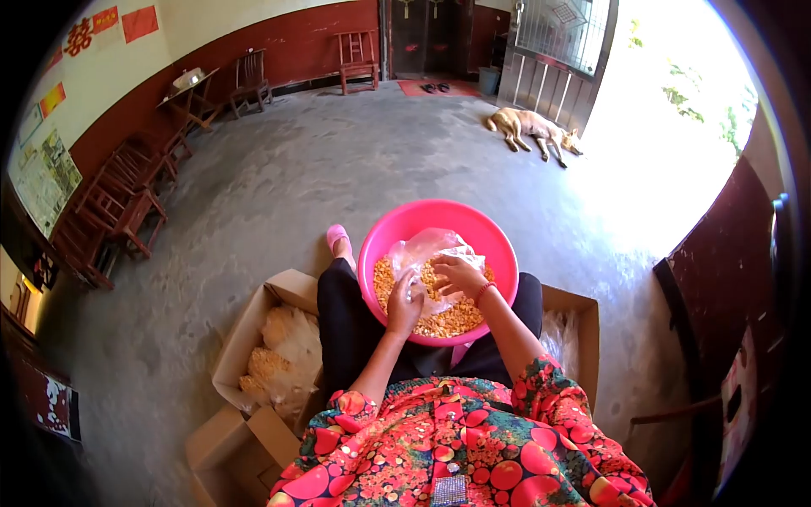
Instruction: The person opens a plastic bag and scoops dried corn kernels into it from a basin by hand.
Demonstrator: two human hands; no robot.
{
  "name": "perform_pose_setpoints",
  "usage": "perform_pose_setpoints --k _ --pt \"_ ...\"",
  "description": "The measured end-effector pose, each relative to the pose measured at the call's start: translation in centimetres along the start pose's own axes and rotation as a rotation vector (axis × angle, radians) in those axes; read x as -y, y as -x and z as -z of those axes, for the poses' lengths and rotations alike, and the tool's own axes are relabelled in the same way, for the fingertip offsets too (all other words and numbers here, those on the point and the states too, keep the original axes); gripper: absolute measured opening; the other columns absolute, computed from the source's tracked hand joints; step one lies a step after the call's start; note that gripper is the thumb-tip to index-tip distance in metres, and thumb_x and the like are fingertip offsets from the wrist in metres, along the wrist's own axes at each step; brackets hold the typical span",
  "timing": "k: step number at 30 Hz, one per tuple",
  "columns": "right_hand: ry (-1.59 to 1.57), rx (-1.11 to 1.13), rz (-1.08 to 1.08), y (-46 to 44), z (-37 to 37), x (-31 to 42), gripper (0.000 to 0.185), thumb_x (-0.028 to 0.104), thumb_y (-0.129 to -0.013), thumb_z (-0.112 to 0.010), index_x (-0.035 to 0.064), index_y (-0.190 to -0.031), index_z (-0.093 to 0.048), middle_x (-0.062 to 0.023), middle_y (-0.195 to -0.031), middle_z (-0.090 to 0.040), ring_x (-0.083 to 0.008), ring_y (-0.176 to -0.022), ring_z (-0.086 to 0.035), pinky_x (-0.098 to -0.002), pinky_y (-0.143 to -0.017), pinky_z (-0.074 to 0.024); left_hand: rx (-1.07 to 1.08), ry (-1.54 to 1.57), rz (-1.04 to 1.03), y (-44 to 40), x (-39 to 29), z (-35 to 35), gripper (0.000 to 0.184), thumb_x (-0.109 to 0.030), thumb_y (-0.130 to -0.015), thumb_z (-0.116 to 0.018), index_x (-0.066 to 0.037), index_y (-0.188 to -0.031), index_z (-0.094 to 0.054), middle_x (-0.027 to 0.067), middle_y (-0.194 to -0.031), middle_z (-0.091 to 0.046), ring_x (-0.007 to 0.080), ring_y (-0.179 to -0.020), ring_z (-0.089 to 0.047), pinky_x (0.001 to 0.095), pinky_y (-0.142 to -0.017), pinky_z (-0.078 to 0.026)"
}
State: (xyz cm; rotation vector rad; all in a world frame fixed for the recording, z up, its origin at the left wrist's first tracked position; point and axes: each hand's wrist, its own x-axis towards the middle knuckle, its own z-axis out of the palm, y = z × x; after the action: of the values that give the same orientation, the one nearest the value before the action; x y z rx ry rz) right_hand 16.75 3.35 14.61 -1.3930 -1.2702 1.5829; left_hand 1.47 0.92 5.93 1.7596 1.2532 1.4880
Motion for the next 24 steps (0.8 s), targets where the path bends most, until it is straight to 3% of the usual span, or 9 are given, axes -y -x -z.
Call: perform_pose_setpoints --k 1,4,5,9,12,14,15,18,24 --pt "0.051 0.028 -0.004 -0.8 0.1 -0.3 0.036 0.021 -0.083 -0.051 0.0019 -0.113 -0.047 -0.0099 -0.106 -0.052 -0.02 -0.078 -0.059 -0.027 -0.056 -0.0515 0.021 0.047 0.053 0.1 0.0 0.0 0.048 0.0 -0.068 -0.057 0.003 -0.114 -0.046 0.0168 -0.109 -0.053 0.0243 -0.1 -0.052 0.0302 -0.085 -0.041" --pt "0.228 -0.003 0.139 -0.1 -0.7 0.6 0.034 0.021 -0.082 -0.052 0.0023 -0.111 -0.049 -0.0091 -0.102 -0.054 -0.0179 -0.076 -0.06 -0.0274 -0.055 -0.0511 0.025 0.071 0.076 0.3 0.1 0.0 0.047 0.002 -0.068 -0.055 0.003 -0.114 -0.046 0.0179 -0.108 -0.053 0.0253 -0.1 -0.053 0.0308 -0.085 -0.041" --pt "0.288 0.01 0.124 0.7 -0.6 1.2 0.024 0.019 -0.082 -0.05 0.0027 -0.098 -0.057 -0.0073 -0.091 -0.059 -0.0147 -0.069 -0.06 -0.026 -0.053 -0.0502 0.013 0.045 0.041 0.3 0.2 -0.1 0.047 0.003 -0.068 -0.053 0.003 -0.114 -0.046 0.0182 -0.108 -0.053 0.0256 -0.1 -0.053 0.0309 -0.084 -0.042" --pt "0.616 0.231 0.035 1.4 1.1 -1.1 0.021 0.019 -0.08 -0.047 0.0047 -0.074 -0.062 -0.0025 -0.066 -0.06 -0.0117 -0.049 -0.056 -0.0224 -0.047 -0.0457 -0.031 0.013 0.031 0.1 1.0 -0.6 0.046 0.006 -0.068 -0.047 0.003 -0.113 -0.047 0.018 -0.107 -0.054 0.0257 -0.099 -0.053 0.031 -0.085 -0.042" --pt "1.142 0.216 0.33 0.2 2.4 -6.2 0.023 0.019 -0.075 -0.047 0.0028 -0.075 -0.063 -0.0128 -0.068 -0.061 -0.0217 -0.054 -0.059 -0.0326 -0.052 -0.0473 -0.015 0.043 0.047 0.0 0.1 -0.2 0.045 0.006 -0.068 -0.047 0.003 -0.113 -0.047 0.0178 -0.108 -0.054 0.0259 -0.1 -0.053 0.0309 -0.086 -0.041" --pt "1.268 0.088 0.349 -0.8 2.4 -10.6 0.027 0.023 -0.072 -0.047 0.0017 -0.076 -0.062 -0.0187 -0.072 -0.06 -0.0306 -0.064 -0.059 -0.0388 -0.062 -0.0475 -0.019 0.026 0.033 0.0 0.1 -0.2 0.045 0.006 -0.068 -0.047 0.003 -0.113 -0.047 0.0175 -0.108 -0.054 0.0257 -0.101 -0.052 0.0308 -0.087 -0.04" --pt "1.267 0.033 0.207 0.3 1.1 -10.0 0.03 0.027 -0.073 -0.046 0.0023 -0.076 -0.063 -0.0191 -0.076 -0.061 -0.0348 -0.073 -0.058 -0.0423 -0.069 -0.0459 -0.015 0.022 0.032 0.0 -0.1 -0.2 0.045 0.006 -0.068 -0.047 0.003 -0.113 -0.047 0.0175 -0.108 -0.054 0.0256 -0.101 -0.052 0.0308 -0.087 -0.04" --pt "1.168 -0.097 0.135 1.2 -1.1 -9.6 0.032 0.03 -0.073 -0.047 0.0022 -0.078 -0.062 -0.0185 -0.076 -0.061 -0.0345 -0.073 -0.059 -0.043 -0.07 -0.0455 -0.001 0.031 0.038 -0.1 -0.2 -0.1 0.044 0.006 -0.068 -0.047 0.003 -0.113 -0.047 0.0176 -0.108 -0.054 0.0256 -0.102 -0.052 0.0308 -0.088 -0.039" --pt "1.19 0.103 0.161 1.2 -3.2 -8.6 0.038 0.037 -0.076 -0.047 0.0022 -0.084 -0.062 -0.0198 -0.079 -0.06 -0.0352 -0.074 -0.058 -0.043 -0.07 -0.044 -0.005 0.027 0.017 -0.2 -0.2 -0.1 0.042 0.005 -0.068 -0.047 0.004 -0.11 -0.048 0.0182 -0.107 -0.054 0.0263 -0.102 -0.052 0.0314 -0.088 -0.039"
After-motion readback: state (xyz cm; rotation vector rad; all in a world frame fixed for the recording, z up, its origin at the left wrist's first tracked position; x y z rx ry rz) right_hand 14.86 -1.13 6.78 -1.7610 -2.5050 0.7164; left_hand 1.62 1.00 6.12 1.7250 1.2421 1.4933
